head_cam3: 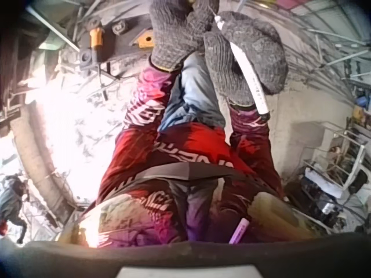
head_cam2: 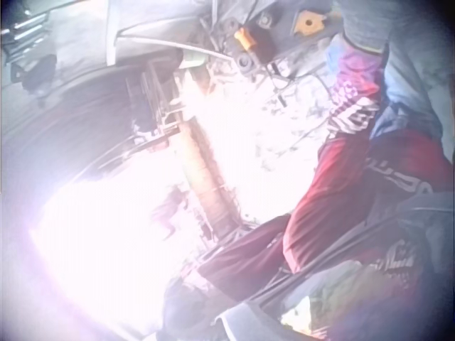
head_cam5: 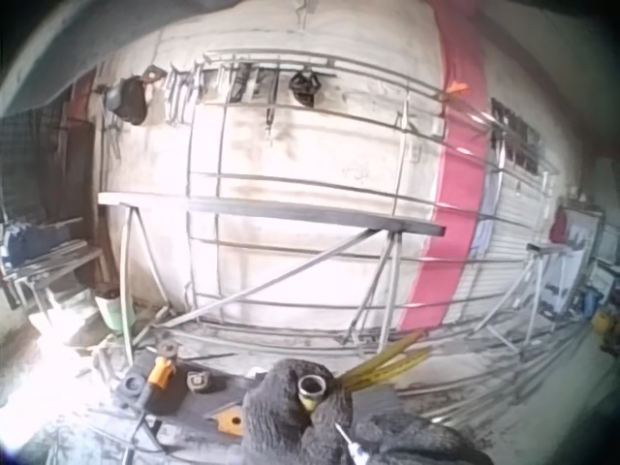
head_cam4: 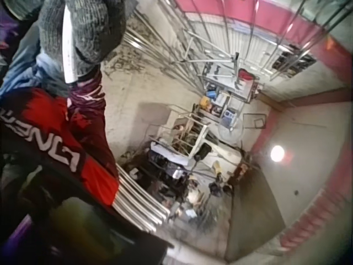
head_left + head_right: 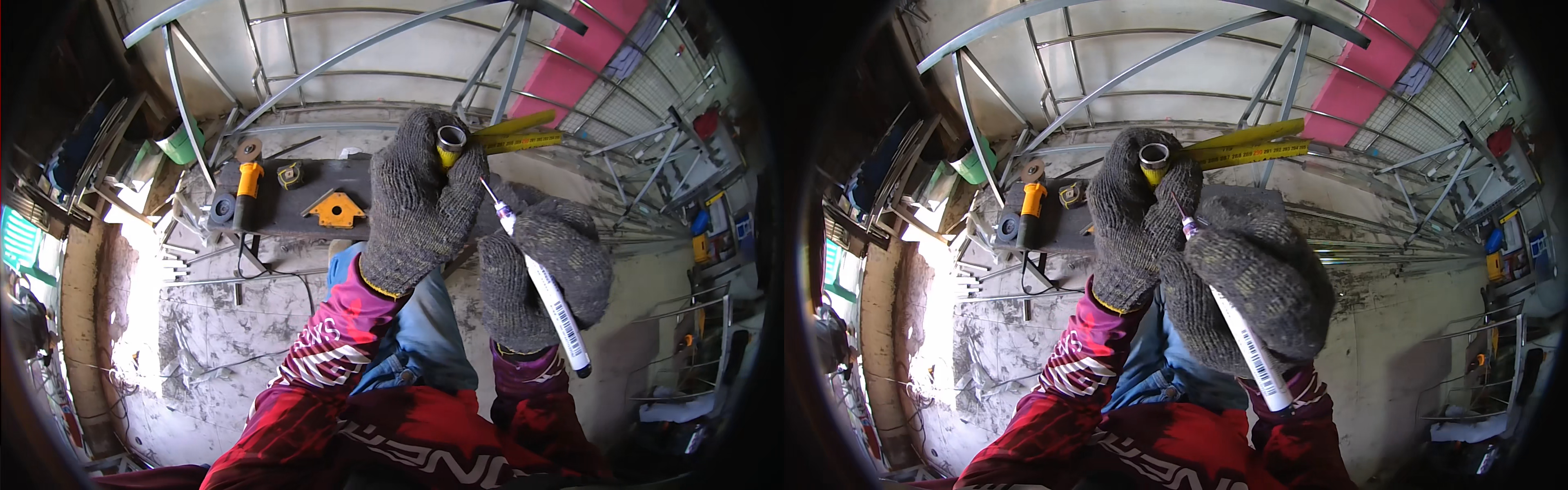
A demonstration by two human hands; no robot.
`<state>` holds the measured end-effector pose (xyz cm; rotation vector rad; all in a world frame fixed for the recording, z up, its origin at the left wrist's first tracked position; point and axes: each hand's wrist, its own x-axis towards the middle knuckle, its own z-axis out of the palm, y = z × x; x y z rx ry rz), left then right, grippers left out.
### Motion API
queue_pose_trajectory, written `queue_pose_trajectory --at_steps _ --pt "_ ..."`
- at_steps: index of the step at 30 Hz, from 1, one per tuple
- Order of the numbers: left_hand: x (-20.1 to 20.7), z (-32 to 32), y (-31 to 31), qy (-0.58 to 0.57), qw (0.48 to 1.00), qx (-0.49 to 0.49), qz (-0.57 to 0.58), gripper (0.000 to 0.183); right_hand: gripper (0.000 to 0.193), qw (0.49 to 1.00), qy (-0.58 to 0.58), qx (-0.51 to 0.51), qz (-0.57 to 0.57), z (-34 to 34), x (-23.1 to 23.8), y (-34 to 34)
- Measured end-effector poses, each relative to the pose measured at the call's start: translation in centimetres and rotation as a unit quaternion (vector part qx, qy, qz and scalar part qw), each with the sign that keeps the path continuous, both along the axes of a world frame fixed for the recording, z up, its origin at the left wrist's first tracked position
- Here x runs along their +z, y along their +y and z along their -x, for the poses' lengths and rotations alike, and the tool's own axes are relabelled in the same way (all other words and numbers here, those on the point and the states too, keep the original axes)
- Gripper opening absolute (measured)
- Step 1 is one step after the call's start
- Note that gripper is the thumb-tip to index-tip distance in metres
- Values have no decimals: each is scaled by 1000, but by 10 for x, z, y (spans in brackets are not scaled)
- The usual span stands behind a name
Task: Measure and mark a metal tube for fabrication using a tape measure and marker.
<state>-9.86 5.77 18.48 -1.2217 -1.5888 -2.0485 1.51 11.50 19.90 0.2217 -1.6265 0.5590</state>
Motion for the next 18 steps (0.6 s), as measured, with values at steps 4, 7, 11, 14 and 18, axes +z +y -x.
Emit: queue_pose_trajectory --at_steps 4,7,11,14,18 --pt "-1 -11 7 -44 998 -42 -35 18 33 996 -61 -27 -55 -13 10 -1" --pt "0 -14 4 -32 999 -17 -16 19 37 996 -77 -27 -34 -16 12 -8" --pt "-2 -17 0 -29 1000 1 -3 18 40 988 -133 4 -84 -14 10 4" --pt "-3 -17 -1 -18 1000 20 7 19 39 992 -117 32 -26 -15 25 -13" --pt "-3 -16 -1 -19 1000 12 0 25 38 990 -104 -16 -96 -12 9 -1"
